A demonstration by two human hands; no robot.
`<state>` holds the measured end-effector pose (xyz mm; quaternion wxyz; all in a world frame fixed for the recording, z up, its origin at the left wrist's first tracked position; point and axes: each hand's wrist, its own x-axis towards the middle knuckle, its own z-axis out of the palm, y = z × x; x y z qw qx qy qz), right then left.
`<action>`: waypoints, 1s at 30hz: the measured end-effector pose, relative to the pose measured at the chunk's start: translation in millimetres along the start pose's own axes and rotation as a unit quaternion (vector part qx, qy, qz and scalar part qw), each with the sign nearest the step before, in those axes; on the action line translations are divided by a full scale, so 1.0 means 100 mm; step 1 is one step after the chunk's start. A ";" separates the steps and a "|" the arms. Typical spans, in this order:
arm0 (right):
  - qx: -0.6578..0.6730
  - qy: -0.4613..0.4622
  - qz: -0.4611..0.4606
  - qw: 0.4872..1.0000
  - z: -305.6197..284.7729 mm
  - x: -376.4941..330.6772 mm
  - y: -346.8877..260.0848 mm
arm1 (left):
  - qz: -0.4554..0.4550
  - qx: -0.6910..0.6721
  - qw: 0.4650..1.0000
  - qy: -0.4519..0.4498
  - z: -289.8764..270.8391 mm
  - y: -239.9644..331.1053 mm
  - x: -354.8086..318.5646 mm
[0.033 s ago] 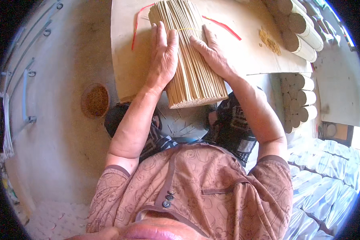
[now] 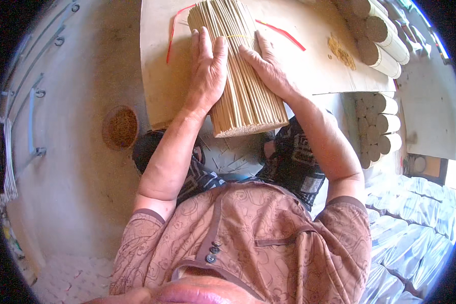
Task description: The person aligns and secures bundles of sticks using rubber bands and ribbons, retrieves additional sticks from a stack, and inserts them into a bundle by hand.
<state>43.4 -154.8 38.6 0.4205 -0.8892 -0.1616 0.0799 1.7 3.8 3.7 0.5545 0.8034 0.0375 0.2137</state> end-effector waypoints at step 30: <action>-0.088 -0.006 -0.057 0.995 -0.05 -0.08 -0.40 | -0.011 0.022 0.999 0.035 -0.10 0.05 0.09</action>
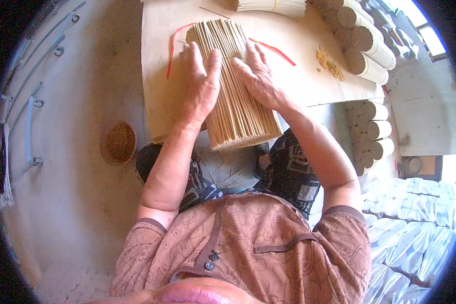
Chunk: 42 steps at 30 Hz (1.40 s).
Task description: The person aligns and secures bundles of sticks using rubber bands and ribbons, retrieves additional sticks from a stack, and inserts them into a bundle by hand.
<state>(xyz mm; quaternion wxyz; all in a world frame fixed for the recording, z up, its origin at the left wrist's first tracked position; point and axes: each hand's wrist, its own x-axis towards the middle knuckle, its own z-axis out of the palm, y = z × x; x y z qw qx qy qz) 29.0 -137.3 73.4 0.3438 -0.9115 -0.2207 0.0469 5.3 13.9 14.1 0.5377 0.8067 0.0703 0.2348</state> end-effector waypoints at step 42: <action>-0.193 0.055 -0.084 0.976 0.26 0.91 0.26 | 0.096 0.090 0.991 0.003 0.06 -0.13 0.02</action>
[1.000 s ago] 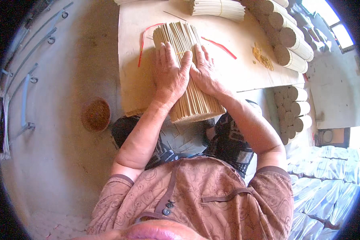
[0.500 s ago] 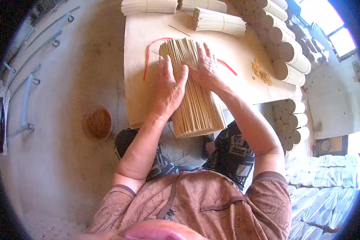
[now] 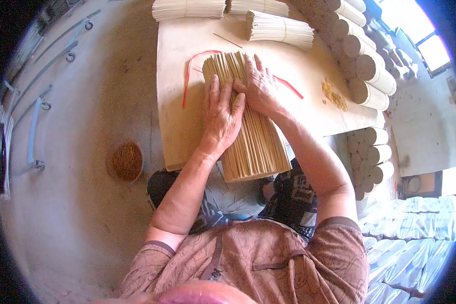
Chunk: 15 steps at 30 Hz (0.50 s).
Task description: The person aligns and secures bundles of sticks using rubber bands and ribbons, retrieves additional sticks from a stack, and inserts them into a bundle by hand.
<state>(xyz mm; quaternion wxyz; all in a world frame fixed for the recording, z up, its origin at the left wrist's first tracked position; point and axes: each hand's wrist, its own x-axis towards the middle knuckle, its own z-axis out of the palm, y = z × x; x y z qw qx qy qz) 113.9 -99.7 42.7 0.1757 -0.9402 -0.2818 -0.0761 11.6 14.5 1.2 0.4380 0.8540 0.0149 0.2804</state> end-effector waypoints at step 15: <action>0.217 -0.068 0.159 0.961 -0.21 -0.34 0.30 | -0.015 0.025 0.995 -0.092 -0.01 0.06 0.00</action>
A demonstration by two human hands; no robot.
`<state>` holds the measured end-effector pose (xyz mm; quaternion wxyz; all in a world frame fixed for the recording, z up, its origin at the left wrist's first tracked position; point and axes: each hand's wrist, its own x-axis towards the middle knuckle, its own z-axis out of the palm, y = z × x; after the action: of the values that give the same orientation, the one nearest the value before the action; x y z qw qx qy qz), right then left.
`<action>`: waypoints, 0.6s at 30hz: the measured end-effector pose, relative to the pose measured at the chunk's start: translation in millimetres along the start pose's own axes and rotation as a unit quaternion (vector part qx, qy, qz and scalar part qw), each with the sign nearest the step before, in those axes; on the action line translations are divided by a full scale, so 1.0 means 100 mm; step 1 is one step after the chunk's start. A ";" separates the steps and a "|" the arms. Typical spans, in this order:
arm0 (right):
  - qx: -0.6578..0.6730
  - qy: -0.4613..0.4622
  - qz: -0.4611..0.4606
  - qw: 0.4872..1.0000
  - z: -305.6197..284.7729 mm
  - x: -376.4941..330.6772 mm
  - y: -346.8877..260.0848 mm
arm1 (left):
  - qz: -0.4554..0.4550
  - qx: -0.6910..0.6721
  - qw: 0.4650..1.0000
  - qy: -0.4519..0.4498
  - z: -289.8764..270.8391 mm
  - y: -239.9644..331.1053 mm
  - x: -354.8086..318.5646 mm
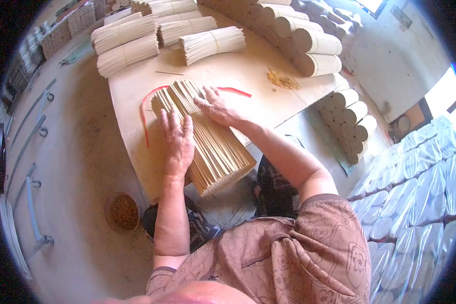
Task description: The person aligns and secures bundles of sticks using rubber bands and ribbons, retrieves additional sticks from a stack, and inserts them into a bundle by hand.
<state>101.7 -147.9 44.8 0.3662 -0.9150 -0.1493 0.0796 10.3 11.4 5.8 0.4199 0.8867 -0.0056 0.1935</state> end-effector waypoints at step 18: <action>0.193 -0.028 0.002 0.981 0.27 -0.41 -0.19 | -0.232 -0.328 0.916 -0.003 -0.62 -0.38 -0.14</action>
<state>51.7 -131.3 40.2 0.5314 -0.8249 -0.1397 0.1328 -16.8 80.0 8.5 0.7201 0.6762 0.1362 0.0749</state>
